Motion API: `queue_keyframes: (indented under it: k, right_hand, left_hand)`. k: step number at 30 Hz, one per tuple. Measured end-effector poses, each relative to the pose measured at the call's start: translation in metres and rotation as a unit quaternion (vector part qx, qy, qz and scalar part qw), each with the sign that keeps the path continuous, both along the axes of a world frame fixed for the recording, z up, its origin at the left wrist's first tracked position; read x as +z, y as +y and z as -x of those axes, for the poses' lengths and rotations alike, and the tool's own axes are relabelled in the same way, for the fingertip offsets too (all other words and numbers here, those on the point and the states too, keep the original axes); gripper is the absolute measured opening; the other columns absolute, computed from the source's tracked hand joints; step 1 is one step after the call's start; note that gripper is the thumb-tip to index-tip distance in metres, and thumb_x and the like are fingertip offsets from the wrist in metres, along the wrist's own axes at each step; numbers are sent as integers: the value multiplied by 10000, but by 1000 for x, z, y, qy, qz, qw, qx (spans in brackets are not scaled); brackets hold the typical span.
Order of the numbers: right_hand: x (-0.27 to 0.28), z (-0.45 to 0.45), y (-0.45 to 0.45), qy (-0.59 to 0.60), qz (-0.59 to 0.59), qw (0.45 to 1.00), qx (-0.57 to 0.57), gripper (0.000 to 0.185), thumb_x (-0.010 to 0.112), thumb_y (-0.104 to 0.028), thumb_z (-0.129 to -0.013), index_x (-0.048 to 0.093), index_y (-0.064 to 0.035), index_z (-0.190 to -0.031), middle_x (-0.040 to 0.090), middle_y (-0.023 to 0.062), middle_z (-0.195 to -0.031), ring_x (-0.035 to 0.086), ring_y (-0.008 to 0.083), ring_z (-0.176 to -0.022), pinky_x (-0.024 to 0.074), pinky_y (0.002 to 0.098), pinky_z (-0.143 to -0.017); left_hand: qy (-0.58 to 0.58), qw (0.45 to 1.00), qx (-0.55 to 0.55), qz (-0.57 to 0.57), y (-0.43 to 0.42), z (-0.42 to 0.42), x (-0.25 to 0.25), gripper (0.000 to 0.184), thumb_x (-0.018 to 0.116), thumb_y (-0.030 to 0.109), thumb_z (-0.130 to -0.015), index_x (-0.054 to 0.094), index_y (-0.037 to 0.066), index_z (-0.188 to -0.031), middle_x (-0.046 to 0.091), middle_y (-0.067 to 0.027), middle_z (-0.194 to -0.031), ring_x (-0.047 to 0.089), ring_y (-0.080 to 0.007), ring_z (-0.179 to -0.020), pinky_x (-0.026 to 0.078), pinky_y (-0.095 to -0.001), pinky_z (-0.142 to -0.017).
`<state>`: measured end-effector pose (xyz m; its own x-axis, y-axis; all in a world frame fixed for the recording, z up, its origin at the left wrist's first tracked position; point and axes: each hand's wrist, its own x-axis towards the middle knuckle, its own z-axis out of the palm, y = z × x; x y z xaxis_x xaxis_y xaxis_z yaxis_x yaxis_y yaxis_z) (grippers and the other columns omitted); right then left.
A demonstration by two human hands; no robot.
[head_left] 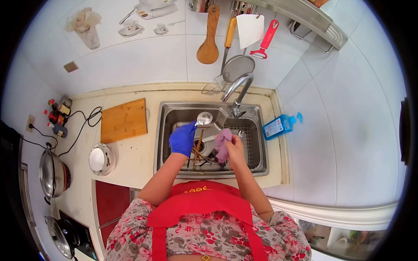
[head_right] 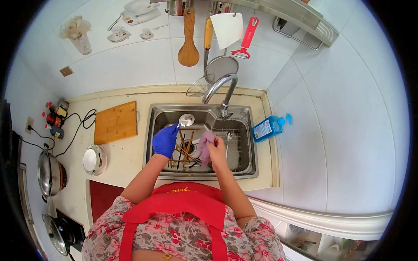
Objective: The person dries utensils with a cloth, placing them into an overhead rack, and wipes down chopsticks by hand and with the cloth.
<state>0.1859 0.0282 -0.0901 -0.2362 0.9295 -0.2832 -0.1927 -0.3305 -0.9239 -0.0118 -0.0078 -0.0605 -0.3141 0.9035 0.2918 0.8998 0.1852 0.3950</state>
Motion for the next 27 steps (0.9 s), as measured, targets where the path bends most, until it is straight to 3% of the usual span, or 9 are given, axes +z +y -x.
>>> queue_keyframes:
  k: [2,4,6,13,19,22,24,25,27]
  right_hand:
    - [10,2,-1,-3,-36,999,-30,239,489,-25,-795,442,-10,-1029,517,109,-990,544,168,-841,469,297,-733]
    - [23,6,-1,-7,-73,995,-61,251,516,-31,-789,460,-15,-1033,516,103,-1001,526,158,-863,443,285,-752]
    - [38,16,-4,-199,-334,916,-100,296,542,-23,-752,480,-34,-1042,500,126,-1059,506,238,-964,405,330,-843]
    - [80,55,-11,-417,-613,671,1,318,566,-40,-717,525,-58,-1032,488,119,-1109,451,333,-1075,326,451,-942]
    - [76,53,6,-362,-615,701,0,247,537,-55,-752,553,-58,-999,521,118,-1076,470,316,-1054,338,446,-929]
    - [72,47,13,-291,-547,784,-34,194,499,-77,-807,553,-42,-990,546,135,-999,507,333,-967,392,398,-864]
    - [66,32,24,-279,-362,889,-1,206,426,-151,-897,562,-15,-972,589,118,-885,565,263,-830,434,325,-768]
    - [55,26,30,-279,-362,889,-2,206,426,-151,-897,562,-15,-972,589,118,-885,565,263,-830,434,325,-768]
    - [42,18,40,-43,-156,985,-53,243,433,-184,-910,558,13,-980,607,76,-866,574,166,-777,447,270,-713]
  left_hand:
    - [-142,990,5,0,0,-2,-9,222,496,203,-833,622,220,-1014,622,-86,-818,599,-280,-712,466,-385,-576]
    - [-132,991,-2,4,-4,-8,5,213,504,218,-833,630,208,-1004,623,-91,-815,599,-284,-713,466,-385,-577]
    - [-124,992,-12,9,-7,-16,9,207,513,233,-833,637,197,-995,625,-97,-812,600,-288,-714,466,-386,-578]
    - [-82,995,-62,-4,-17,-29,2,169,507,172,-816,618,131,-936,622,-102,-820,596,-289,-716,463,-384,-605]
    - [-120,987,-67,-79,-21,-33,20,172,513,200,-819,629,127,-924,620,-110,-817,596,-294,-707,466,-381,-598]
    - [-125,988,-64,-61,-24,-35,27,193,527,239,-820,642,121,-920,617,-125,-825,595,-303,-724,470,-377,-614]
    - [-128,989,-65,-47,-25,-35,23,201,533,249,-819,645,120,-925,616,-125,-833,593,-306,-734,470,-380,-623]
    - [-122,988,-76,-65,-23,-35,17,205,524,254,-828,646,122,-928,620,-112,-796,600,-274,-692,468,-354,-591]
    - [-116,986,-87,-83,-20,-32,15,210,516,260,-838,648,125,-932,624,-99,-758,607,-242,-649,466,-328,-558]
